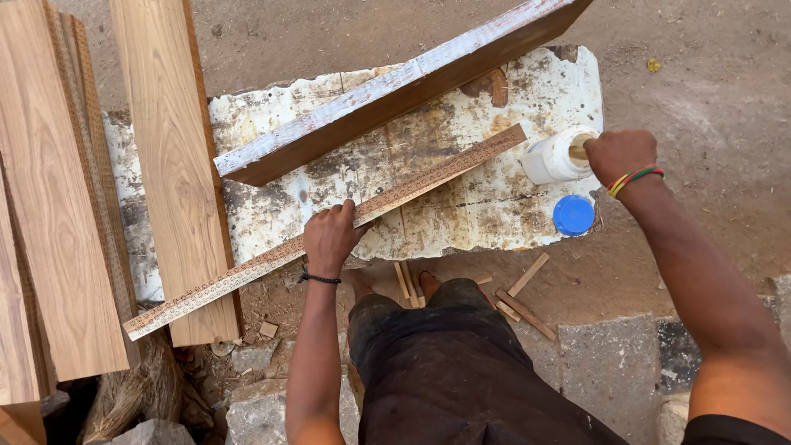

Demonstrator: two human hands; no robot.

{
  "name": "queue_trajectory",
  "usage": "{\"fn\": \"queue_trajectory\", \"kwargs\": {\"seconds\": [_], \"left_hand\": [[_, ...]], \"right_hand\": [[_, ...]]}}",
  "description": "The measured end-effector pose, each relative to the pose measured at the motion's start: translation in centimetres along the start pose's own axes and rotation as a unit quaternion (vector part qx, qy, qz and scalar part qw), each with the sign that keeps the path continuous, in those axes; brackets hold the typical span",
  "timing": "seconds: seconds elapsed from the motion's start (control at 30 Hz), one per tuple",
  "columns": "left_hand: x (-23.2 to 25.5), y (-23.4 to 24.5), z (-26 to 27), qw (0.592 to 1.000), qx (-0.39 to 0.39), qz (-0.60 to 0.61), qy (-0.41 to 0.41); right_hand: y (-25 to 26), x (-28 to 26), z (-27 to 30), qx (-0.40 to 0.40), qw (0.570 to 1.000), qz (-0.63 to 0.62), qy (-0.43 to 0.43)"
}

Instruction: The person applies white glue to the edges of wooden planks using a brush. They dip the brush into a container of glue and spread it along the length of the wood pieces, then place the glued planks aside.

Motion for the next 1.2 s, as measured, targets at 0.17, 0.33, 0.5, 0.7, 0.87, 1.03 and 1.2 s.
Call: {"fn": "queue_trajectory", "kwargs": {"seconds": [0.17, 0.33, 0.5, 0.7, 0.87, 1.03, 1.2], "left_hand": [[0.0, -0.1, -0.2, 1.000, -0.019, 0.002, 0.009], [0.0, -0.4, -0.3, 1.000, -0.017, 0.000, -0.001], [-0.5, -1.3, -0.3, 0.999, -0.027, -0.018, 0.007], [0.5, -2.1, -0.7, 0.999, -0.031, -0.014, 0.012], [2.9, -1.8, -2.1, 1.000, -0.012, 0.009, 0.003], [4.3, -2.8, -3.2, 1.000, -0.015, 0.022, 0.009], [4.9, -4.2, -3.9, 0.999, -0.042, 0.017, 0.019]], "right_hand": [[-3.1, 0.0, -1.7, -0.081, 0.994, -0.071, 0.010], [-4.5, 3.0, -1.3, -0.165, 0.969, -0.180, -0.027], [-4.8, 3.8, 1.2, -0.168, 0.958, -0.221, -0.069], [-3.6, 5.2, 4.9, -0.129, 0.960, -0.210, -0.130], [-2.5, 6.6, 7.6, -0.120, 0.962, -0.199, -0.146], [-2.5, 7.6, 12.3, -0.079, 0.941, -0.277, -0.177], [-5.5, 6.2, 18.2, -0.089, 0.862, -0.421, -0.267]]}}
Point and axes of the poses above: each hand's wrist, its own z-axis away from the middle knuckle, its own y-axis out of the back of the hand, x = y × z, the point moved 10 cm from there along -z, towards the middle knuckle, and after that the axes turned 13 degrees about z, right-handed, at the moved point
